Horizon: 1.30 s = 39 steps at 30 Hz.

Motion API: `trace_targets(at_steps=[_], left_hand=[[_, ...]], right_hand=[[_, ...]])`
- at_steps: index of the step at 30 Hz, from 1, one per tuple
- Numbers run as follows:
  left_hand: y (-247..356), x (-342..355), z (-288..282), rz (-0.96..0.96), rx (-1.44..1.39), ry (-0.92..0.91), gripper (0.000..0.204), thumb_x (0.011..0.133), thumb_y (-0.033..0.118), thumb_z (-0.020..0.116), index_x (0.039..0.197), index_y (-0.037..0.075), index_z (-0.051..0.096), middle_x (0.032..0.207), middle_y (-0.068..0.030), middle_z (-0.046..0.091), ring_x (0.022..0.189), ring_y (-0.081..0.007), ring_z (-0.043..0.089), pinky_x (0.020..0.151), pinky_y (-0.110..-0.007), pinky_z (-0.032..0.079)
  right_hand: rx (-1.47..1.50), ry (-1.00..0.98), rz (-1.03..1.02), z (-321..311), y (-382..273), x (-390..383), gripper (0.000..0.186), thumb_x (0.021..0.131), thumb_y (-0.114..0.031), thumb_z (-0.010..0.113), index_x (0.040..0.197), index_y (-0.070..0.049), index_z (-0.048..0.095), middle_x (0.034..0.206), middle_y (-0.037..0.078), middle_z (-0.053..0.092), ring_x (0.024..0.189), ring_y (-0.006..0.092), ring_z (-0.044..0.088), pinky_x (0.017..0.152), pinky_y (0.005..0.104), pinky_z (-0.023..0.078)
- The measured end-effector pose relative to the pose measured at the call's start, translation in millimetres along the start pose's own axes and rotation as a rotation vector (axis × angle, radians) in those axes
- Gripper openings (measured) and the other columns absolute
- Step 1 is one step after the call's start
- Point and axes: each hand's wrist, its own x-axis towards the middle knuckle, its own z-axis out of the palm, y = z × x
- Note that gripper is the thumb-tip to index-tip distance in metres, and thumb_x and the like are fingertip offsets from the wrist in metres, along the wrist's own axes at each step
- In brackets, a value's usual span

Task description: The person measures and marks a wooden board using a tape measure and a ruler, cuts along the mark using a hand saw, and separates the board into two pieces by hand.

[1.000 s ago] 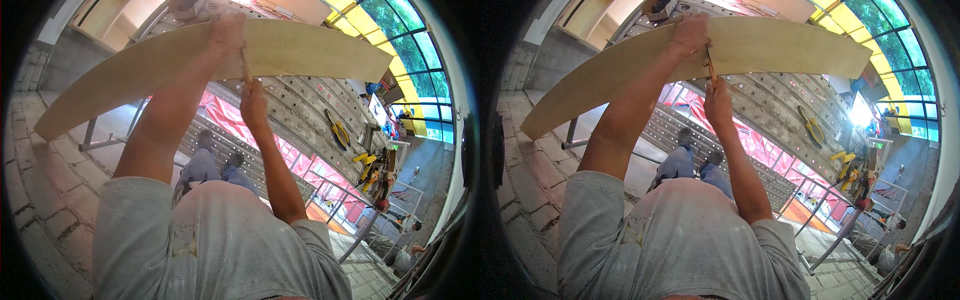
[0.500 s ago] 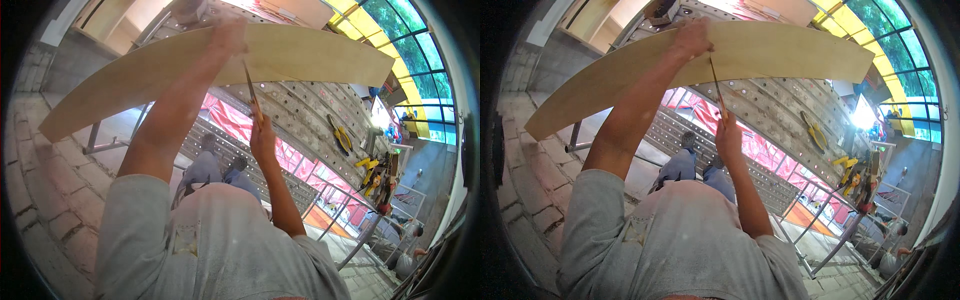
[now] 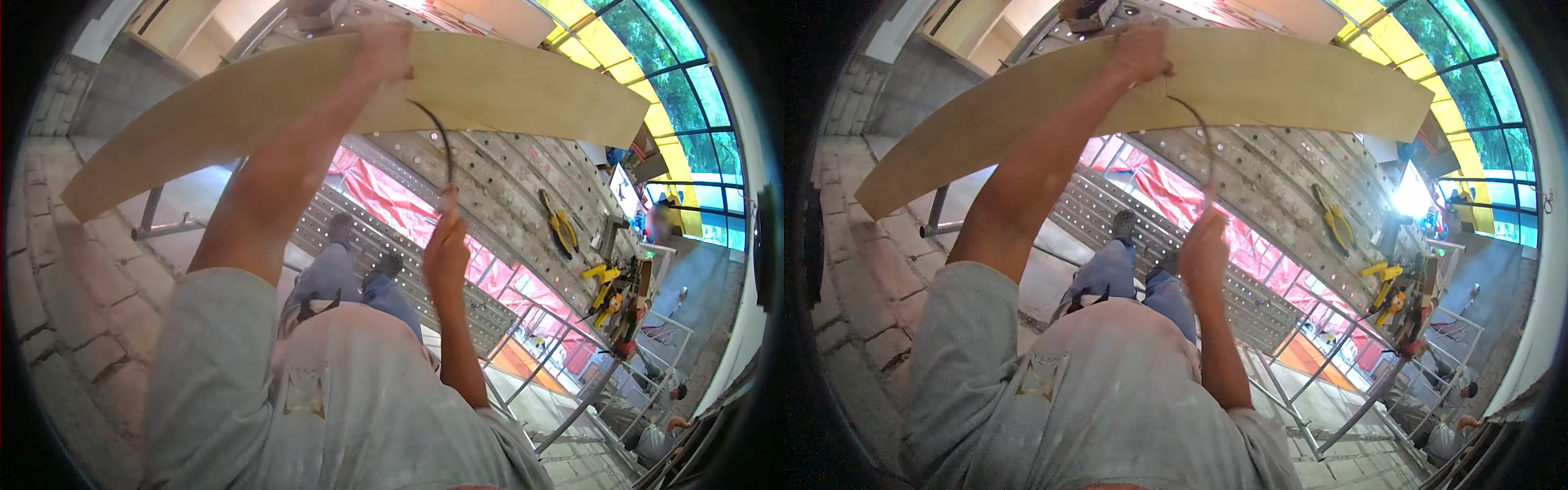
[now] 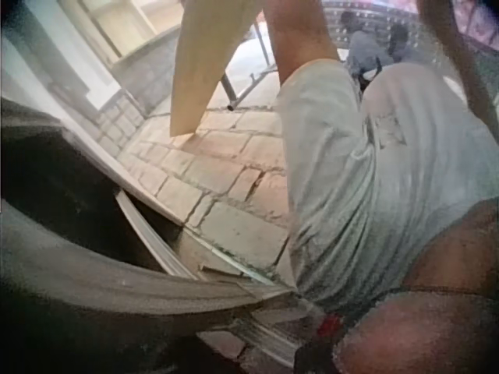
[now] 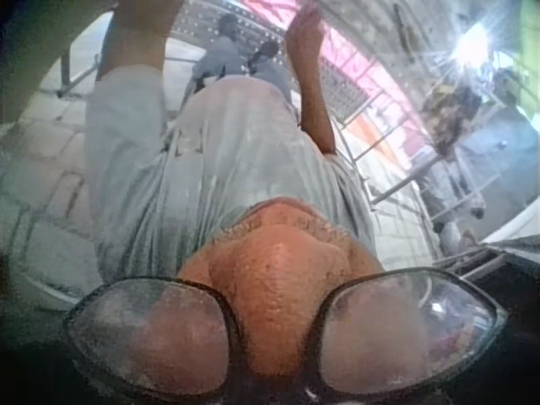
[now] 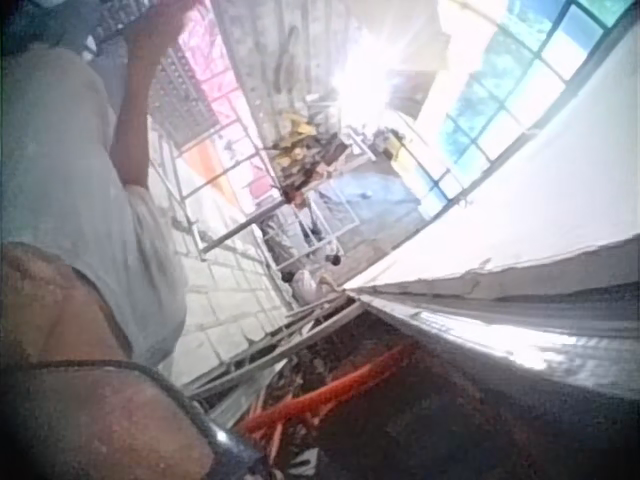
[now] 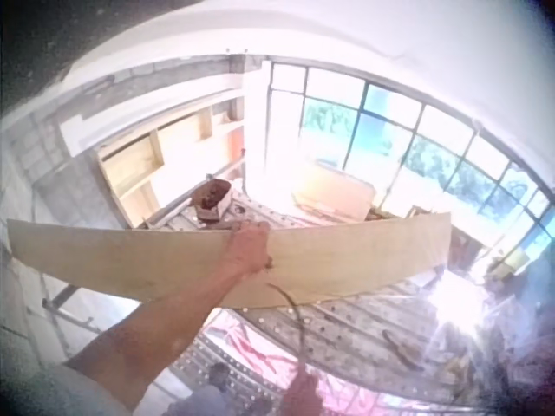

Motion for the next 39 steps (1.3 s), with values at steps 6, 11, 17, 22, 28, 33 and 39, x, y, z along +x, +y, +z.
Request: trace_targets(at_steps=[6, 11, 17, 22, 28, 33, 39], left_hand=[[-14, 4, 3, 0.015, -0.055, 0.036, 0.072, 0.063, 0.034, 0.095, 0.121, 0.003, 0.064, 0.119, -0.0202, 0.070, 0.115, -0.0358, 0.065, 0.101, -0.049, 0.045], [-11, -1, 3, -0.045, -0.092, -0.054, 0.073, 0.067, 0.035, 0.092, 0.123, 0.006, 0.056, 0.127, -0.0199, 0.065, 0.127, -0.0398, 0.058, 0.109, -0.056, 0.041], [-1, -4, -5, -0.010, 0.021, 0.005, 0.073, 0.068, 0.039, 0.092, 0.126, 0.005, 0.063, 0.125, -0.0165, 0.068, 0.127, -0.0345, 0.057, 0.106, -0.048, 0.043], [2, -9, -6, -0.006, 0.016, 0.023, 0.077, 0.069, 0.039, 0.092, 0.131, 0.007, 0.059, 0.126, -0.0152, 0.067, 0.129, -0.0335, 0.056, 0.109, -0.049, 0.039], [-4, -13, -7, -0.012, -0.018, 0.030, 0.077, 0.067, 0.035, 0.093, 0.125, 0.004, 0.053, 0.127, -0.0196, 0.061, 0.127, -0.0409, 0.055, 0.108, -0.052, 0.041], [-8, -13, -1, 0.043, -0.042, 0.114, 0.074, 0.067, 0.035, 0.093, 0.122, 0.005, 0.053, 0.125, -0.0198, 0.062, 0.124, -0.0422, 0.057, 0.107, -0.052, 0.042], [7, -12, 3, 0.095, -0.072, 0.118, 0.075, 0.066, 0.038, 0.093, 0.121, 0.006, 0.053, 0.123, -0.0203, 0.064, 0.121, -0.0424, 0.059, 0.104, -0.053, 0.044]], right_hand=[[0.056, -0.143, -0.214, -13, 48, -43, 0.025, 0.104, -0.011, 0.055, 0.127, -0.003, 0.054, 0.098, 0.023, 0.072, 0.071, 0.0382, 0.071, 0.062, 0.0469, 0.052], [0.211, -0.001, -0.203, -6, 30, -49, 0.027, 0.103, -0.008, 0.055, 0.129, -0.002, 0.053, 0.097, 0.020, 0.073, 0.063, 0.0243, 0.067, 0.056, 0.0374, 0.048], [0.295, 0.004, -0.199, 46, 28, -14, 0.032, 0.102, -0.009, 0.057, 0.133, -0.004, 0.050, 0.092, 0.025, 0.070, 0.072, 0.0424, 0.070, 0.059, 0.0463, 0.051], [0.310, 0.005, -0.208, 58, 28, -24, 0.027, 0.102, -0.008, 0.057, 0.128, -0.004, 0.050, 0.093, 0.021, 0.072, 0.070, 0.0377, 0.071, 0.058, 0.0442, 0.051], [0.282, -0.057, -0.186, 24, 15, -26, 0.031, 0.101, -0.013, 0.058, 0.129, -0.005, 0.049, 0.083, 0.028, 0.068, 0.071, 0.0492, 0.067, 0.058, 0.0557, 0.050], [0.194, -0.046, -0.220, 38, -31, 44, 0.027, 0.103, -0.021, 0.056, 0.125, -0.006, 0.050, 0.084, 0.032, 0.067, 0.078, 0.0553, 0.065, 0.062, 0.0618, 0.049], [0.281, 0.151, -0.249, 65, -28, 59, 0.023, 0.103, -0.021, 0.055, 0.120, -0.005, 0.049, 0.081, 0.033, 0.066, 0.078, 0.0551, 0.065, 0.063, 0.0620, 0.049]])
